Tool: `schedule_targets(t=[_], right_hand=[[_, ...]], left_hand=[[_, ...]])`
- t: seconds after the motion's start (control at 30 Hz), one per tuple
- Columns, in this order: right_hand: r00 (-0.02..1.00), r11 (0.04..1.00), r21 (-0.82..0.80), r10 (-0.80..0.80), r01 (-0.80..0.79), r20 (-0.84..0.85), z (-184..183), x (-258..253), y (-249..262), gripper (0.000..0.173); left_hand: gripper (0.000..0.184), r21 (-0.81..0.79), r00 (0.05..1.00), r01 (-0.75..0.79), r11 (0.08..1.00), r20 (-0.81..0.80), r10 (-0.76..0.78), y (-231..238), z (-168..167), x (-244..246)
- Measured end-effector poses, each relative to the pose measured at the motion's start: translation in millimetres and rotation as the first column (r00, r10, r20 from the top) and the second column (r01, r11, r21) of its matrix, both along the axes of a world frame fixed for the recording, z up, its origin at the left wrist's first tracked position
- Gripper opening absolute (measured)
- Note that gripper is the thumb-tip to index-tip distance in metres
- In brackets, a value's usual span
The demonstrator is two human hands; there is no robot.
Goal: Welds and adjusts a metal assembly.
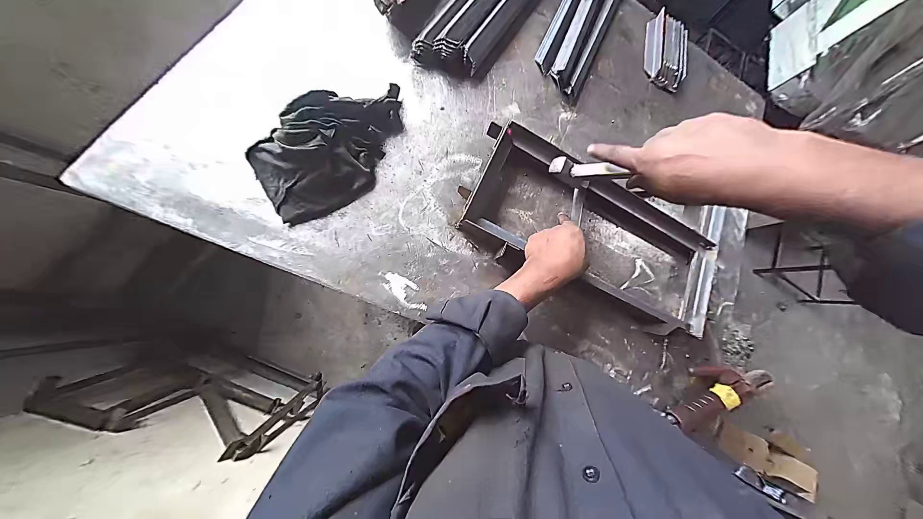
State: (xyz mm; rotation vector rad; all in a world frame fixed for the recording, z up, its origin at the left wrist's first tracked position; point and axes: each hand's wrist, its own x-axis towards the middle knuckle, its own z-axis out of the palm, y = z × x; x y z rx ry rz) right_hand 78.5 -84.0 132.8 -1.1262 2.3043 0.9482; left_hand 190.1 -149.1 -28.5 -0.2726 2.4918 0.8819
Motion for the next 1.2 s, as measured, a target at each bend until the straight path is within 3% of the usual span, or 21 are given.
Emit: schedule_targets(t=[0.07,0.13,0.2,0.27,0.37,0.43,0.6,0.73,0.83,0.9,0.97,1.03,1.1,1.13,1.17,1.2], right_hand=[[0.983,0.959,-0.227,-0.147,0.169,0.111,2,1,21,0.070],[0.896,0.805,-0.408,-0.327,0.430,0.299,-7,8,42,0.062],[0.775,0.640,-0.446,-0.445,0.625,0.448,-17,20,53,0.048],[0.700,0.587,-0.401,-0.476,0.703,0.532,-23,29,57,0.037],[0.732,0.685,-0.348,-0.407,0.640,0.546,-28,30,50,0.033],[0.766,0.753,-0.331,-0.339,0.569,0.545,-31,29,37,0.031],[0.767,0.883,-0.206,-0.228,0.423,0.600,-45,3,-23,0.031],[0.822,0.976,-0.094,-0.112,0.196,0.558,-75,-28,-68,0.022],[0.905,0.991,-0.031,-0.106,0.130,0.413,-78,-26,-82,0.018],[0.919,0.983,-0.028,-0.159,0.181,0.360,-80,-16,-81,0.016],[0.934,0.983,-0.040,-0.156,0.178,0.322,-89,-14,-77,0.014],[0.983,0.949,-0.296,-0.059,0.110,0.176,-134,-19,-49,0.009],[0.996,0.887,-0.457,-0.080,0.059,-0.026,-162,-6,-38,0.022],[0.991,0.905,-0.409,-0.134,0.118,-0.011,-146,8,-48,0.021],[0.971,0.938,-0.249,-0.232,0.240,0.062,-114,25,-67,0.017],[0.964,0.934,-0.239,-0.261,0.266,0.052,-98,42,-76,0.016]], left_hand=[[0.069,0.019,1.000,-0.013,1.000,-0.024,0.014,1,-1,1],[0.068,0.020,1.000,0.011,1.000,-0.007,-0.011,-2,-1,-2],[0.063,-0.012,0.997,0.058,0.998,-0.042,-0.059,-4,-2,-3],[0.065,-0.047,0.981,0.090,0.995,-0.170,-0.097,-8,1,12],[0.057,-0.039,0.934,0.118,0.992,-0.335,-0.124,-37,24,42],[0.046,0.047,0.933,0.111,0.993,-0.348,-0.088,-76,41,43],[0.025,0.457,0.921,0.049,0.888,-0.366,0.138,-179,60,-11],[0.017,0.571,0.904,0.191,0.799,-0.419,0.083,-217,65,-58],[0.021,0.499,0.890,0.313,0.808,-0.451,-0.066,-215,67,-92],[0.037,0.370,0.847,0.437,0.820,-0.476,-0.237,-199,68,-113],[0.046,0.306,0.779,0.560,0.770,-0.512,-0.362,-172,78,-130],[0.038,0.331,0.728,0.639,0.694,-0.550,-0.409,-140,84,-140],[0.041,0.319,0.713,0.683,0.657,-0.483,-0.508,-113,84,-148],[0.045,0.263,0.678,0.722,0.639,-0.451,-0.581,-102,81,-152],[0.049,0.184,0.625,0.768,0.613,-0.421,-0.657,-96,78,-154],[0.050,0.134,0.579,0.803,0.581,-0.409,-0.705,-94,74,-152]])
